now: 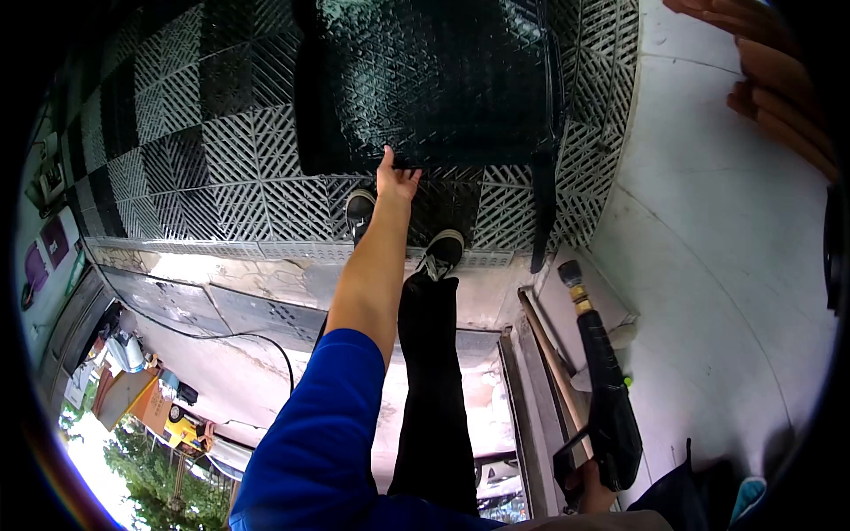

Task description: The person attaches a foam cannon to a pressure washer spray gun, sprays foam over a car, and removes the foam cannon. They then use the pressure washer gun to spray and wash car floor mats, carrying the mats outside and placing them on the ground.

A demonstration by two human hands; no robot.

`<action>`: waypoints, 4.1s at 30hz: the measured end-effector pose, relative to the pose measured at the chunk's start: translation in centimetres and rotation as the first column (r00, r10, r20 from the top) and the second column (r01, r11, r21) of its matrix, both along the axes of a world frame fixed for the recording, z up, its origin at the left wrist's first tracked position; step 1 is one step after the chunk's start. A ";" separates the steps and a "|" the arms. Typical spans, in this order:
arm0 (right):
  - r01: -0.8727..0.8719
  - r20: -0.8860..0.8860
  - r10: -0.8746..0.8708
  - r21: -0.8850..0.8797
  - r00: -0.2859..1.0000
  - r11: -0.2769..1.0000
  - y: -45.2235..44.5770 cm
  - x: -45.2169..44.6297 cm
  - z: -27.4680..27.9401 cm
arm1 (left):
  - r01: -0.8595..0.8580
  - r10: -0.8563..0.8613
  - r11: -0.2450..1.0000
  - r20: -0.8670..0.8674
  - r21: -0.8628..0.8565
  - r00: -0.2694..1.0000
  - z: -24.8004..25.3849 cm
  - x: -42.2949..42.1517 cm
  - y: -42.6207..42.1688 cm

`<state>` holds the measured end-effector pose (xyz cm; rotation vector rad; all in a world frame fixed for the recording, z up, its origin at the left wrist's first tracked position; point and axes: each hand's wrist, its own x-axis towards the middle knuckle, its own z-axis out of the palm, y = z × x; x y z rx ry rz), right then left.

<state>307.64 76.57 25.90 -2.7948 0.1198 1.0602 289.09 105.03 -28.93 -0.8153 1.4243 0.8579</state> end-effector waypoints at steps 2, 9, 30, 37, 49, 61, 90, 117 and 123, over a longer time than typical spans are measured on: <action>-0.001 -0.011 0.001 -0.004 1.000 1.000 0.4 0.1 0.6 | -0.039 0.003 0.967 0.140 0.253 0.990 -0.9 -0.8 -0.6; -0.013 0.068 0.012 0.015 0.998 1.000 6.4 -0.8 5.1 | 0.423 -0.406 0.886 -0.125 0.188 0.905 5.5 -2.1 -0.4; -0.140 -0.157 0.183 0.251 0.970 0.958 18.4 -3.2 8.3 | 0.497 -0.488 0.864 -0.115 0.078 0.865 22.4 -0.3 9.9; -0.099 -0.212 0.175 0.327 0.962 0.940 22.7 -4.3 10.0 | 0.418 -0.421 0.891 -0.020 0.179 0.907 25.9 -0.9 11.9; -0.212 -0.356 0.407 0.475 0.841 0.854 29.4 -7.0 8.1 | 0.595 -0.564 0.771 -0.190 0.228 0.804 26.1 -4.8 16.3; -0.159 -0.340 0.324 0.434 0.883 0.887 30.2 -8.1 5.2 | 0.594 -0.573 0.792 -0.164 0.142 0.803 29.1 -9.8 10.1; -0.044 -0.379 0.265 0.502 0.887 0.864 36.7 -17.5 -4.7 | 0.444 -0.444 0.896 0.081 0.027 0.892 29.8 -14.1 0.0; 0.266 -0.377 -0.066 0.508 0.924 0.819 34.9 -18.3 -5.2 | 0.490 -0.497 0.864 0.040 0.118 0.867 34.1 -17.4 5.9; 0.384 -0.564 -0.080 0.445 0.822 0.809 32.4 -17.7 -4.0 | 0.427 -0.434 0.885 -0.002 0.183 0.901 34.2 -15.0 6.0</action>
